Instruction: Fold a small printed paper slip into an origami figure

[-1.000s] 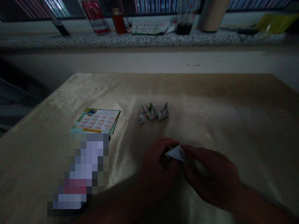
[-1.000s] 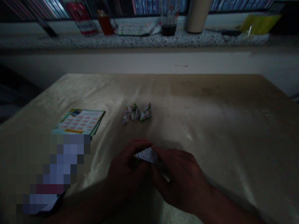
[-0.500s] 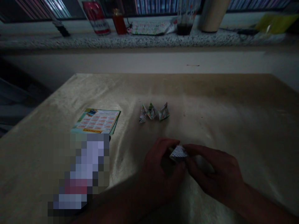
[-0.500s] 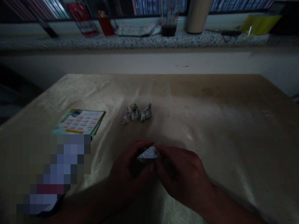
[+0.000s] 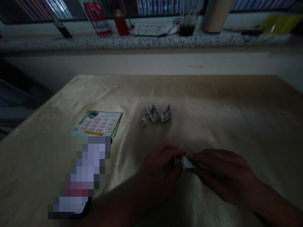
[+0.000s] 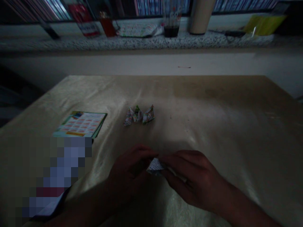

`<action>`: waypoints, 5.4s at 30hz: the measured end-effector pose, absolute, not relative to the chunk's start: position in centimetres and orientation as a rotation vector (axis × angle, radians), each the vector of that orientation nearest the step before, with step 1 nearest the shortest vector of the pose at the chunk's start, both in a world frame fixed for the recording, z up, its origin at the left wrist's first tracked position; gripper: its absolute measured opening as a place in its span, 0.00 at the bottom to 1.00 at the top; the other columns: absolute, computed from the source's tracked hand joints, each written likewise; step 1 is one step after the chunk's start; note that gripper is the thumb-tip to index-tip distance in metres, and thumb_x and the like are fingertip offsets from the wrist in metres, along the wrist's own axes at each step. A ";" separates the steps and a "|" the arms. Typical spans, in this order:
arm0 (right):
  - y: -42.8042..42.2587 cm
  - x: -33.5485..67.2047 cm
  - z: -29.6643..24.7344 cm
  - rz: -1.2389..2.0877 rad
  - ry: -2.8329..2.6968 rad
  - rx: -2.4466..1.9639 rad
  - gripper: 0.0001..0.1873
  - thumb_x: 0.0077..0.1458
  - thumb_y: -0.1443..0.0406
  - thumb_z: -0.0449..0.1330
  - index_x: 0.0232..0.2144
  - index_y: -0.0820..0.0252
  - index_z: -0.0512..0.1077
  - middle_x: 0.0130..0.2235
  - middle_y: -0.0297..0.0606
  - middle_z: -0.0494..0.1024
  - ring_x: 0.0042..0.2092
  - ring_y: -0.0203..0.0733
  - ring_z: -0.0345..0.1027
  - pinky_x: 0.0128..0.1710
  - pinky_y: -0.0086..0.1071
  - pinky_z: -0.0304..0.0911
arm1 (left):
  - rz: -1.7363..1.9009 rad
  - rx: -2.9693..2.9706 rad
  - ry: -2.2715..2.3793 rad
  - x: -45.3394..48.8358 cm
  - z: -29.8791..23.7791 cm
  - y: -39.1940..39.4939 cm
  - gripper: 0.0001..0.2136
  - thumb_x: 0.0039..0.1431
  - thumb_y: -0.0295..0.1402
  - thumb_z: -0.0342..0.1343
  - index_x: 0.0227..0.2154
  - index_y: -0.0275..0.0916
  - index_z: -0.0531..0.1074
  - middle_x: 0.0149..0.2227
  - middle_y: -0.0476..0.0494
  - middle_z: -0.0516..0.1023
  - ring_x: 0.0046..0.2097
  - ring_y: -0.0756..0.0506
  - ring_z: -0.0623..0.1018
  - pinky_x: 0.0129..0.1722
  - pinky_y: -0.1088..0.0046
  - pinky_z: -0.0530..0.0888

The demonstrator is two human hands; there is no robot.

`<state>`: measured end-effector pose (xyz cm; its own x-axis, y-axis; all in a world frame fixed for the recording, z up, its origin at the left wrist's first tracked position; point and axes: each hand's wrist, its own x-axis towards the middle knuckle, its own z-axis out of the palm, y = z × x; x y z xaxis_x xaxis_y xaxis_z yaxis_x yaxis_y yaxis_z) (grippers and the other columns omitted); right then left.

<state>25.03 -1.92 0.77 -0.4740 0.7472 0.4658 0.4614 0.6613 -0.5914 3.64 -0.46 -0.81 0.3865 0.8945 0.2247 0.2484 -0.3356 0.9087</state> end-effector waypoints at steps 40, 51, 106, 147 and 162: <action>-1.9 24.7 0.6 1.349 -1.399 -1.110 0.08 0.45 0.75 0.70 0.27 0.57 0.79 0.26 0.30 0.80 0.27 0.29 0.73 0.27 0.17 0.67 | 0.559 0.960 0.825 3.6 0.7 0.3 0.07 0.50 0.34 0.71 0.32 0.39 0.85 0.28 0.49 0.79 0.30 0.52 0.74 0.31 0.78 0.69; -2.3 24.2 -0.1 1.417 -1.448 -1.124 0.11 0.43 0.77 0.70 0.25 0.57 0.78 0.25 0.29 0.79 0.26 0.30 0.71 0.26 0.19 0.65 | 0.502 1.045 0.898 3.5 1.0 -0.1 0.08 0.47 0.33 0.72 0.30 0.35 0.82 0.29 0.47 0.81 0.33 0.50 0.77 0.35 0.75 0.71; -2.2 23.7 2.3 0.765 -1.738 -0.998 0.08 0.51 0.74 0.70 0.32 0.56 0.83 0.30 0.36 0.86 0.29 0.38 0.82 0.28 0.21 0.77 | 0.823 1.354 0.990 3.0 1.3 -0.6 0.15 0.50 0.33 0.72 0.42 0.41 0.81 0.37 0.46 0.85 0.39 0.45 0.83 0.42 0.71 0.78; -2.3 24.0 0.6 1.391 -1.491 -1.122 0.04 0.59 0.67 0.67 0.33 0.56 0.82 0.24 0.32 0.80 0.24 0.30 0.72 0.23 0.18 0.67 | 0.605 0.973 0.742 2.6 1.5 0.6 0.05 0.60 0.31 0.65 0.34 0.33 0.79 0.31 0.46 0.80 0.32 0.51 0.77 0.34 0.77 0.73; -1.8 24.0 0.4 1.564 -1.318 -1.055 0.03 0.59 0.67 0.68 0.35 0.54 0.83 0.28 0.32 0.85 0.27 0.28 0.77 0.28 0.16 0.72 | 0.673 0.939 0.747 2.7 1.1 0.7 0.04 0.57 0.29 0.66 0.32 0.33 0.79 0.29 0.46 0.80 0.31 0.51 0.77 0.33 0.77 0.72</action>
